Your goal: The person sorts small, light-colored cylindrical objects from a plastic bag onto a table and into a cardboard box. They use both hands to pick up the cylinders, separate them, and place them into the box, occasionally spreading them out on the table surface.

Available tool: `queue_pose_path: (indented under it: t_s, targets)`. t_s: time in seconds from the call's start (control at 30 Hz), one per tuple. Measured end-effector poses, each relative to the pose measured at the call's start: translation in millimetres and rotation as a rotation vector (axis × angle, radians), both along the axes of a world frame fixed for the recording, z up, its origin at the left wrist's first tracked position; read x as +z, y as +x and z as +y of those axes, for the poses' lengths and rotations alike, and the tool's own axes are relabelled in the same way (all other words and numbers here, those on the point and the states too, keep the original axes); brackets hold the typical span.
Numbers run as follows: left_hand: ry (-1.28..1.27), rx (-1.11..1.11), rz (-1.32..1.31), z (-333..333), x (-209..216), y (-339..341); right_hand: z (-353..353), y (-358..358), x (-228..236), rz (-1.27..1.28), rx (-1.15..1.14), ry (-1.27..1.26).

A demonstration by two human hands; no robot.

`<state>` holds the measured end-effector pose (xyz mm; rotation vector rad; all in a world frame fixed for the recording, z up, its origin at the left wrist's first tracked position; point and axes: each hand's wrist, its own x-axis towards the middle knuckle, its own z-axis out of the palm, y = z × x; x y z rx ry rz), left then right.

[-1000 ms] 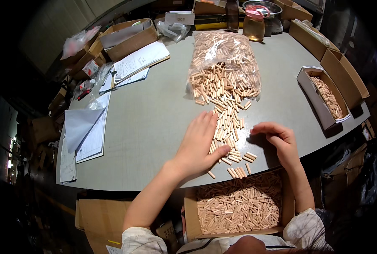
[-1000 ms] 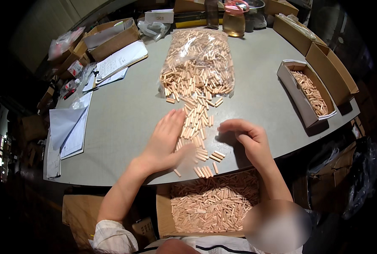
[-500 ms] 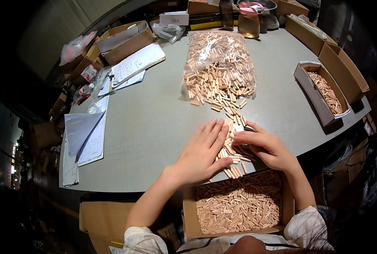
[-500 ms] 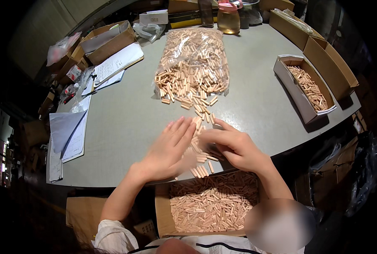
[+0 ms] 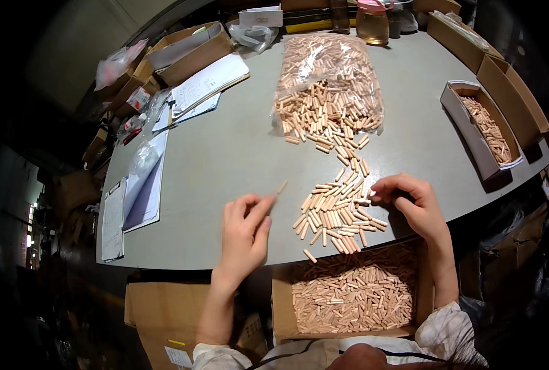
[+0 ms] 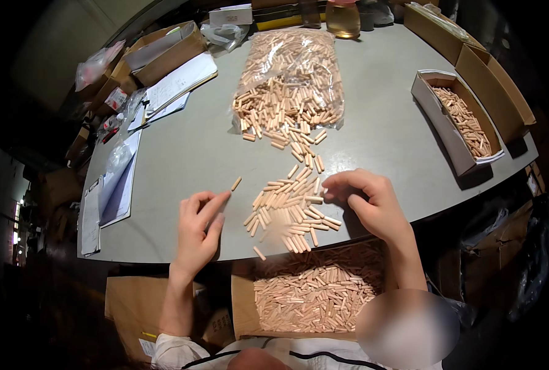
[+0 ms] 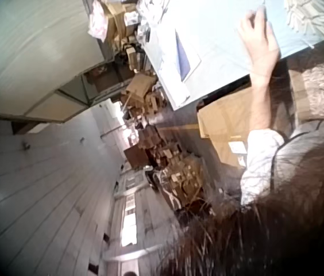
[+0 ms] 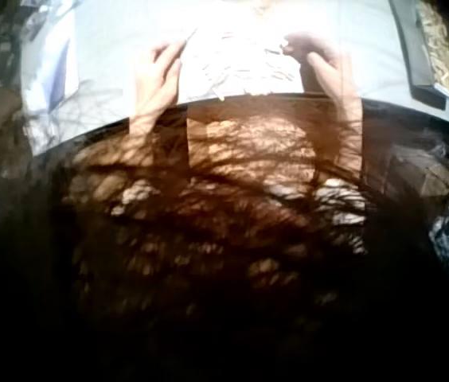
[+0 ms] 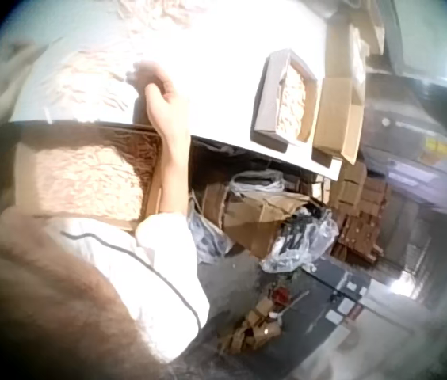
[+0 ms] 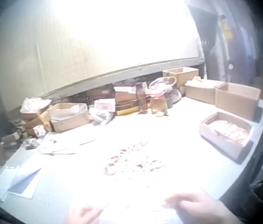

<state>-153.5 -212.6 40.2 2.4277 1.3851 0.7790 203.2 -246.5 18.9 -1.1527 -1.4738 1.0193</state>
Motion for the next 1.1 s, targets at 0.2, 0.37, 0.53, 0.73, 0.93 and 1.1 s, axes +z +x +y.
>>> queue_pose_path:
  t_s: [0.2,0.37,0.53,0.73,0.93,1.1]
  targets:
    - [-0.082,-0.357,-0.047,1,4,-7,-1,-1,16,-0.203,0.293,0.215]
    - [-0.410,-0.440,-0.380,12,0,-18,-5,10,9,0.006,0.525,0.140]
    - [0.098,0.039,0.088,51,-24,-12,-4,10,-6,0.386,-0.091,-0.075]
    - [-0.095,-0.415,0.165,34,-6,27,-5,3,2,0.279,-0.039,-0.074]
    - [-0.429,-0.603,-0.161,18,-1,28,-4,2,1,0.201,-0.047,-0.049]
    - [-0.434,-0.357,-0.361,22,-1,29,-1,1,4,0.076,-0.014,0.015]
